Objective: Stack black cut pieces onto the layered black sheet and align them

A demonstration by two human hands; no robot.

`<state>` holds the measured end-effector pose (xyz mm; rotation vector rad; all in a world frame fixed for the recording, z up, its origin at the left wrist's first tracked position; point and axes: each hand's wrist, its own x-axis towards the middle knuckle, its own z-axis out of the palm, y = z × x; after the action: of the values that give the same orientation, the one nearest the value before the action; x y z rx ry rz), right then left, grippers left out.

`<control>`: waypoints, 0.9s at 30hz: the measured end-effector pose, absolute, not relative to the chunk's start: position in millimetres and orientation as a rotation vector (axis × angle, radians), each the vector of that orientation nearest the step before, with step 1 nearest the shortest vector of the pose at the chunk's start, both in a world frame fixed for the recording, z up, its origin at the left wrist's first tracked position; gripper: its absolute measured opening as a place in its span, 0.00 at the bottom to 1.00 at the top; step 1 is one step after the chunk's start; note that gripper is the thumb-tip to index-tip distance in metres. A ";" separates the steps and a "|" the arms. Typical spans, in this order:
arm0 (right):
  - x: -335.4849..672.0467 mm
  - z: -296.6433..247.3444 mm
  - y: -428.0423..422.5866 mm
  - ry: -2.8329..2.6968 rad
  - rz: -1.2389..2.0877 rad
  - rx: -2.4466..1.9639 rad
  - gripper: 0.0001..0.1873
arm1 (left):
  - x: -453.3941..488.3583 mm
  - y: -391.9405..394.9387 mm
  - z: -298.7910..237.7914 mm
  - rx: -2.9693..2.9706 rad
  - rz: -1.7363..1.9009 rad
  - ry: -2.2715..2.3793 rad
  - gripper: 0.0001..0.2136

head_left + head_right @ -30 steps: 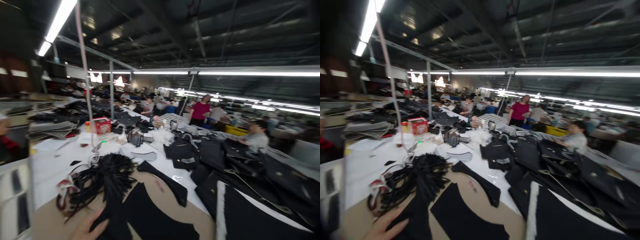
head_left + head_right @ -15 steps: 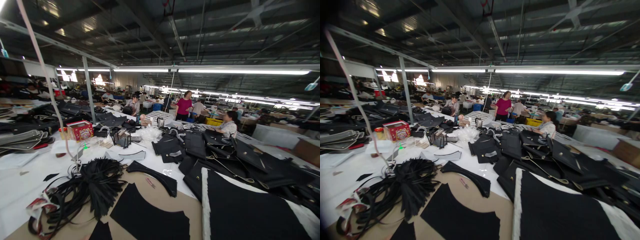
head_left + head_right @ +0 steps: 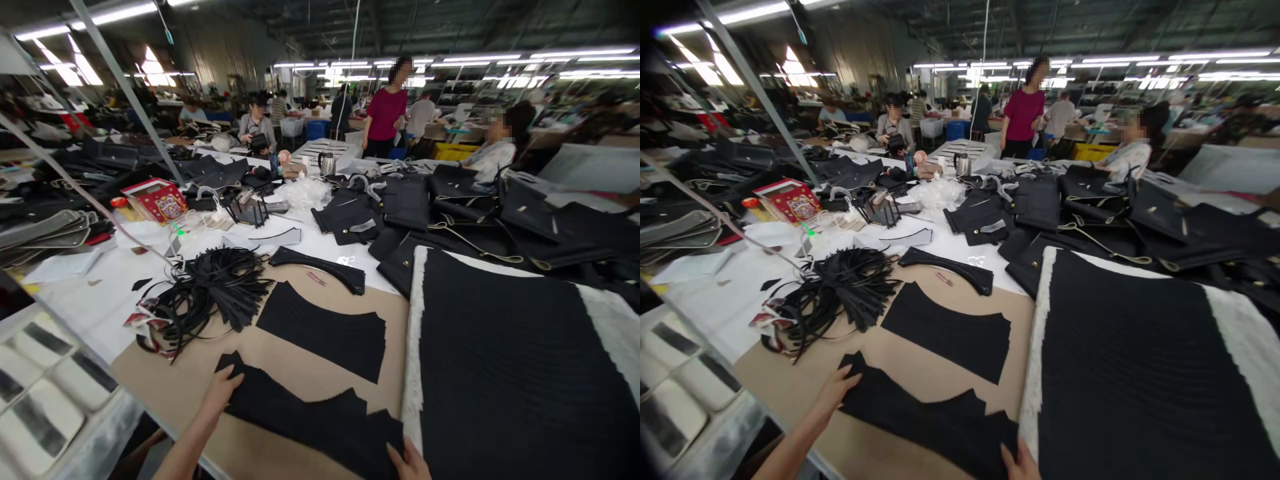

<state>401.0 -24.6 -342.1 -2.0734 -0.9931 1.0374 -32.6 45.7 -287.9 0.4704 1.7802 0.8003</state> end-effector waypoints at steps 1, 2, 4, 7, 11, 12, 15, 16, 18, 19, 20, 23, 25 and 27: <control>404.5 -342.9 -18.2 -0.973 1.021 -2.093 0.24 | -34.0 49.1 -286.2 0.483 0.810 1.783 0.14; 407.9 -341.6 -11.3 -0.949 1.008 -2.098 0.25 | -35.2 53.7 -282.9 0.502 0.836 1.767 0.15; 413.3 -335.1 3.6 -0.923 0.978 -2.070 0.28 | -37.1 67.0 -274.2 0.565 0.900 1.682 0.17; 415.9 -324.4 29.6 -0.957 0.983 -1.989 0.29 | -39.2 97.1 -267.5 0.710 0.991 1.564 0.20; 407.5 -326.4 69.5 -1.054 0.939 -1.959 0.26 | -41.7 145.3 -292.6 0.843 1.014 1.600 0.22; 403.7 -330.5 78.9 -1.074 0.912 -1.975 0.26 | -42.1 156.5 -304.3 0.850 1.008 1.611 0.23; 393.0 -349.4 101.8 -1.124 0.867 -2.030 0.25 | -42.8 184.1 -342.2 0.868 0.981 1.673 0.23; 390.5 -356.7 107.2 -1.139 0.858 -2.053 0.25 | -43.1 190.9 -353.4 0.877 0.969 1.704 0.22; 387.8 -370.2 114.0 -1.145 0.830 -2.118 0.27 | -44.5 200.6 -370.5 0.894 0.943 1.762 0.20; 387.4 -375.7 115.7 -1.138 0.814 -2.156 0.28 | -45.5 203.7 -376.3 0.901 0.929 1.784 0.20; 387.4 -380.0 116.4 -1.131 0.802 -2.188 0.29 | -46.5 205.8 -380.3 0.908 0.915 1.802 0.19; 388.1 -386.3 115.2 -1.130 0.789 -2.225 0.28 | -48.7 208.0 -385.5 0.933 0.860 1.835 0.18; 387.8 -387.4 113.5 -1.138 0.795 -2.233 0.26 | -48.9 208.3 -387.1 0.952 0.828 1.851 0.18; 386.5 -387.9 112.1 -1.144 0.810 -2.245 0.26 | -48.6 208.9 -388.8 0.992 0.798 1.888 0.18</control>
<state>386.5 112.1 -387.9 -2.2449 -1.1443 0.8100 -48.6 208.9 -388.8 0.9920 1.8883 0.7984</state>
